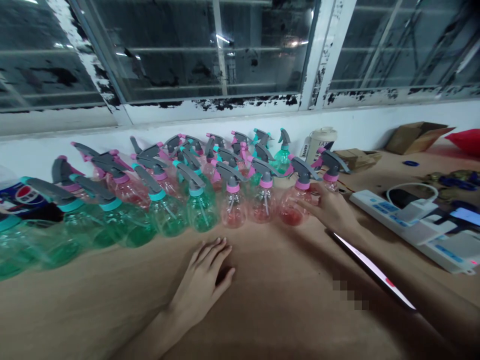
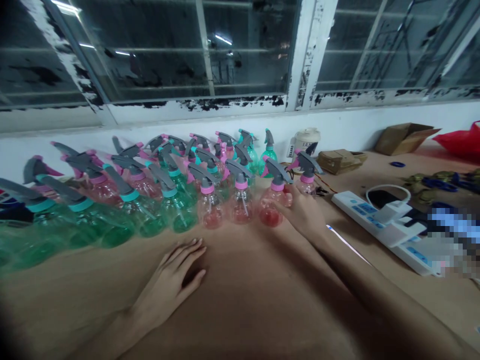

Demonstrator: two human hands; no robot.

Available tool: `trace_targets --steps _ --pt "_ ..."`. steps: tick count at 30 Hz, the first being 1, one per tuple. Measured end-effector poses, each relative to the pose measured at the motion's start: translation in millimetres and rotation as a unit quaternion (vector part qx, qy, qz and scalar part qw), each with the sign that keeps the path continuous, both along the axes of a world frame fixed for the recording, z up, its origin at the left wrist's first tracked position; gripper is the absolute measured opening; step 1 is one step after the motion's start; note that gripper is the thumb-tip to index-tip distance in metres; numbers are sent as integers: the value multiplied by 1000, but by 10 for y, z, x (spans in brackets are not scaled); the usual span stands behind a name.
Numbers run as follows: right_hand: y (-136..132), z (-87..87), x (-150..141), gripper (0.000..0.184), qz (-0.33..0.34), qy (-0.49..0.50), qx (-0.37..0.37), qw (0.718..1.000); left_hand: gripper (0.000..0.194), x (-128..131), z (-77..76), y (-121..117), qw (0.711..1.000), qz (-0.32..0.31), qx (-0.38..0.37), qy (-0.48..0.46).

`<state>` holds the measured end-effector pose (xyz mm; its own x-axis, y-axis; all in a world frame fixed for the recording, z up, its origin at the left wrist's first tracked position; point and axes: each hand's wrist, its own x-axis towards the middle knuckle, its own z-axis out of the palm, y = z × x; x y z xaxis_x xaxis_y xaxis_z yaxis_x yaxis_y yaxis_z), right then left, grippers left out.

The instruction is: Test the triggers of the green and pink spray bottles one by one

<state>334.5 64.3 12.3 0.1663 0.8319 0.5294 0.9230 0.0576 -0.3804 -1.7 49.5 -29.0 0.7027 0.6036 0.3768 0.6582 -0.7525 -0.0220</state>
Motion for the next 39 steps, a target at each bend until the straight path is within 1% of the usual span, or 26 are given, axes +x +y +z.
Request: trace_targets --steps 5,7,11,12,14,16,18,21,23,25,27,29,31,34,37,39 --pt "-476 -4 -105 55 -14 -1 -30 999 35 13 3 9 1000 1 -1 -4" --pt "-681 -4 -211 58 -14 12 -67 998 35 18 6 11 1000 2 -4 -6" --pt "-1019 55 -451 56 -2 19 -78 997 35 21 6 9 1000 3 -7 -4" --pt "-1074 82 -490 59 2 27 -85 996 35 19 5 7 1000 3 -9 -4" --pt "-1139 140 -520 71 -6 48 -94 994 35 17 4 1 1000 5 -12 -6" --pt "-1147 190 -494 81 -8 64 -78 995 35 17 7 -1 1000 5 -14 -8" --pt "-1107 216 -441 80 8 61 -45 997 35 20 10 1 1000 6 -13 -9" --pt "-983 208 -385 73 69 28 17 997 34 26 10 10 1000 5 -10 -11" --pt "-886 194 -389 69 117 36 36 992 34 26 4 12 1000 2 -7 -13" --pt "-800 197 -424 64 160 93 15 983 34 23 -3 9 1000 0 -6 -15" --pt "-735 227 -472 59 188 176 -33 966 34 19 -7 5 1000 0 -8 -15" --pt "-693 278 -520 57 203 242 -73 946 34 16 -6 4 1000 0 -11 -14" --pt "-671 328 -562 53 211 284 -91 931 34 16 -1 5 1000 -1 -15 -13" --pt "-668 372 -622 38 210 311 -75 924 34 17 5 6 1000 0 -16 -13" --pt "-698 391 -680 25 197 313 -53 928 34 17 7 2 1000 2 -17 -13" --pt "-732 405 -709 20 193 301 -55 932 34 16 6 -1 1000 2 -19 -12"
